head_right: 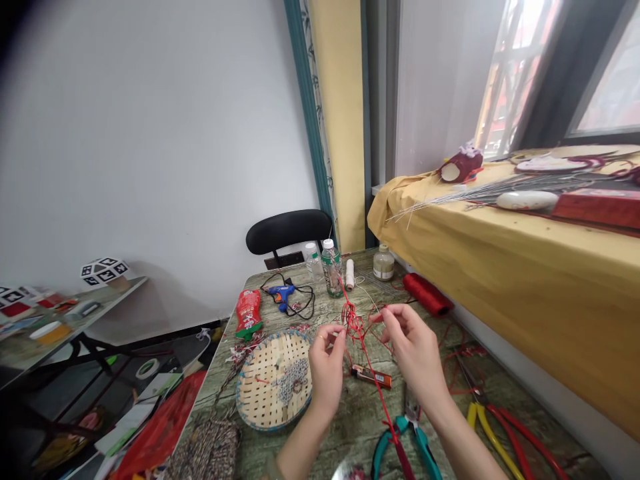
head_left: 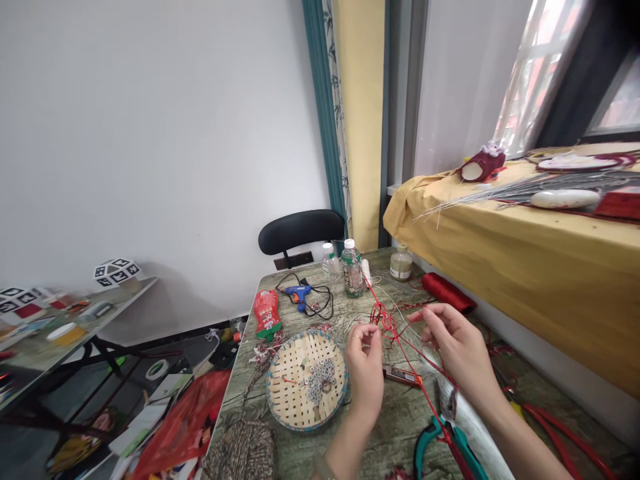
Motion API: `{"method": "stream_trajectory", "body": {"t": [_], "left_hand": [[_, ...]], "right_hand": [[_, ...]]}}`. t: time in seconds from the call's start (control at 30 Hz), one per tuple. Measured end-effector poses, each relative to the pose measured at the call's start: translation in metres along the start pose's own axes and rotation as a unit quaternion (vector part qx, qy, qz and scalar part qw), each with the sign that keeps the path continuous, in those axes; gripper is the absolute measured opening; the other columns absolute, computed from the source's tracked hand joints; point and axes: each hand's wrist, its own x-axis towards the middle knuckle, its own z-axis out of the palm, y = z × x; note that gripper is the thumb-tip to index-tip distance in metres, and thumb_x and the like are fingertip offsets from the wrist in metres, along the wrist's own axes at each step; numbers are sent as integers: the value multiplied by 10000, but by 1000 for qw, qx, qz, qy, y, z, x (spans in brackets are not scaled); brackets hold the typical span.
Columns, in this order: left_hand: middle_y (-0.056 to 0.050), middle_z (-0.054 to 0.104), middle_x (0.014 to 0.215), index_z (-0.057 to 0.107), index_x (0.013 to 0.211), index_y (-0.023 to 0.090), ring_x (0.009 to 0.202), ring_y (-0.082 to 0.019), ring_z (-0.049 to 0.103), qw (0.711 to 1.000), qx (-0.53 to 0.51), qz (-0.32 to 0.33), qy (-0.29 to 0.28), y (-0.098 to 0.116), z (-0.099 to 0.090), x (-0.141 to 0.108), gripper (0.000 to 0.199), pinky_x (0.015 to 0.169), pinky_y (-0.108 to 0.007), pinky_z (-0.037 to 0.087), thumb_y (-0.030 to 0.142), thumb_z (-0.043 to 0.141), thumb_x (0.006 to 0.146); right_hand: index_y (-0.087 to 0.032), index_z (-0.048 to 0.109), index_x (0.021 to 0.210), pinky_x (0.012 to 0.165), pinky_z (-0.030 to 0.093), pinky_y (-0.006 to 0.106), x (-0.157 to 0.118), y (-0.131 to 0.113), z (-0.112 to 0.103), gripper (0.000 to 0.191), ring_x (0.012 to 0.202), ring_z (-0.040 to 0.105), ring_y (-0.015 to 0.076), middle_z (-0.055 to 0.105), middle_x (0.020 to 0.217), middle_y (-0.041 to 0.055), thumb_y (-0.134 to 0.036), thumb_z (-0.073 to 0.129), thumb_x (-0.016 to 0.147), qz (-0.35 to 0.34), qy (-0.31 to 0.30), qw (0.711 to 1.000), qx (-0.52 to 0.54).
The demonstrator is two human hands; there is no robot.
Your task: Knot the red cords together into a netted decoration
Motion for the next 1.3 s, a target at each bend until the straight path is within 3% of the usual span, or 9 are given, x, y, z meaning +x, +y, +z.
{"method": "stream_trajectory", "body": {"t": [0.13,0.3,0.5,0.67,0.87,1.07,1.2,1.3], "left_hand": [[-43,603,773,570,818,143,693,-127,536,999,-16,-47,-8,-2,4,10,178,652,-247,408,263,446,775],[-46,610,788,584,816,147,710,-135,534,995,-57,-72,-36,-5,6,15,155,657,-247,401,225,472,743],[-50,609,780,603,819,146,674,-135,518,979,-129,-143,-59,-5,8,16,185,560,-219,390,261,506,711],[-42,605,729,610,800,136,613,-118,505,971,-167,-164,-48,-4,9,18,181,504,-198,361,251,525,690],[-49,622,722,622,785,125,632,-128,524,973,-170,-152,-41,-4,10,19,167,536,-209,368,219,541,673],[-52,627,737,629,796,130,651,-136,526,981,-147,-115,-47,-7,9,20,170,600,-233,390,207,549,667],[-41,611,695,617,736,132,635,-134,513,988,-107,-100,-53,-12,9,21,140,606,-238,389,234,543,676],[-27,589,679,593,721,140,625,-127,498,992,-65,-97,-42,-21,3,19,143,601,-235,384,253,507,703]], "right_hand": [[-188,453,792,441,363,203,9,-11,0,222,494,492,98,599,718,26,-405,409,802,16,-38,994,101],[-189,451,762,438,348,194,20,-25,2,227,485,468,92,578,656,8,-405,402,808,-13,-72,994,79],[-185,516,736,453,338,201,44,-23,2,217,510,473,111,555,608,-3,-374,424,789,-89,-140,982,-90],[-205,528,706,530,349,229,46,-11,3,122,579,521,144,592,642,0,-259,435,763,-150,-243,919,-272],[-213,424,725,520,334,227,42,-7,8,36,578,518,148,568,656,6,-211,415,760,-176,-220,898,-337],[-209,411,733,523,336,234,46,-8,18,34,580,537,160,571,662,18,-213,414,766,-185,-249,884,-349],[-209,446,745,540,360,229,45,-10,21,18,599,554,158,589,669,13,-222,455,754,-160,-262,899,-313],[-212,485,757,565,378,233,47,-5,13,97,630,557,157,605,696,14,-287,430,783,-142,-216,926,-275]]}}
